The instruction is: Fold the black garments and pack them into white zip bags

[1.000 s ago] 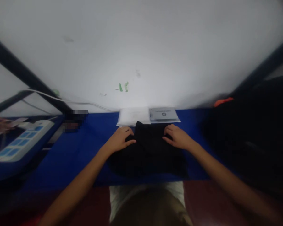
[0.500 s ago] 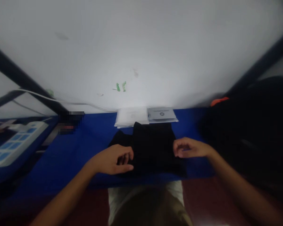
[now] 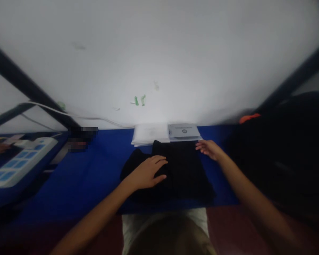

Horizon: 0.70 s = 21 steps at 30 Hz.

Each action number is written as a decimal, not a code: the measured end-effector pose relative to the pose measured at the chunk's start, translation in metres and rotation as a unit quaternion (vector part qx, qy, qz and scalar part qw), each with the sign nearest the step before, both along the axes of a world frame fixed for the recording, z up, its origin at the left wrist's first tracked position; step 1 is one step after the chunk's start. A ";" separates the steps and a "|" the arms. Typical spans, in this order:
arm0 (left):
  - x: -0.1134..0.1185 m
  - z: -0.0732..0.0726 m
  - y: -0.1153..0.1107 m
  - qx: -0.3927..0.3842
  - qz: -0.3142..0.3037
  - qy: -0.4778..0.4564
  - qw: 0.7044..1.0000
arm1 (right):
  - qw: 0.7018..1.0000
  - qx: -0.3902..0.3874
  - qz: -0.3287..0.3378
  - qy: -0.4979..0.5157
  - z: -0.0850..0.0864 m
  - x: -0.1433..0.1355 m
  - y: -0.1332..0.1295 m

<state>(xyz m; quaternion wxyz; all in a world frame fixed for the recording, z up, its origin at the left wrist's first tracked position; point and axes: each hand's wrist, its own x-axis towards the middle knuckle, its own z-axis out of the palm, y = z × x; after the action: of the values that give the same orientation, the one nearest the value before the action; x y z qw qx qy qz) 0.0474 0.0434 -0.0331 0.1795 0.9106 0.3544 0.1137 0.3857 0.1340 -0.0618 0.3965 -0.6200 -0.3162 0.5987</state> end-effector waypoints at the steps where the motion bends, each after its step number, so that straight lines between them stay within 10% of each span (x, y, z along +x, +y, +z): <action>1: 0.001 -0.007 0.000 0.009 0.002 0.017 1.000 | 1.000 -0.005 -0.010 0.017 -0.001 0.003 0.000; 12: -0.001 -0.029 0.000 0.012 -0.003 0.048 0.999 | 0.985 0.048 -0.125 0.108 -0.009 -0.020 0.030; 21: 0.000 -0.031 0.000 -0.008 -0.002 0.021 1.000 | 0.934 0.258 -0.210 0.127 0.016 -0.020 0.035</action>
<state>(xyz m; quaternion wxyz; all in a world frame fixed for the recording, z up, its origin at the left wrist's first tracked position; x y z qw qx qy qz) 0.0471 0.0438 -0.0642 0.1800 0.9119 0.3574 0.0914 0.3660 0.1694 -0.0461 0.6963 -0.4671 -0.2698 0.4735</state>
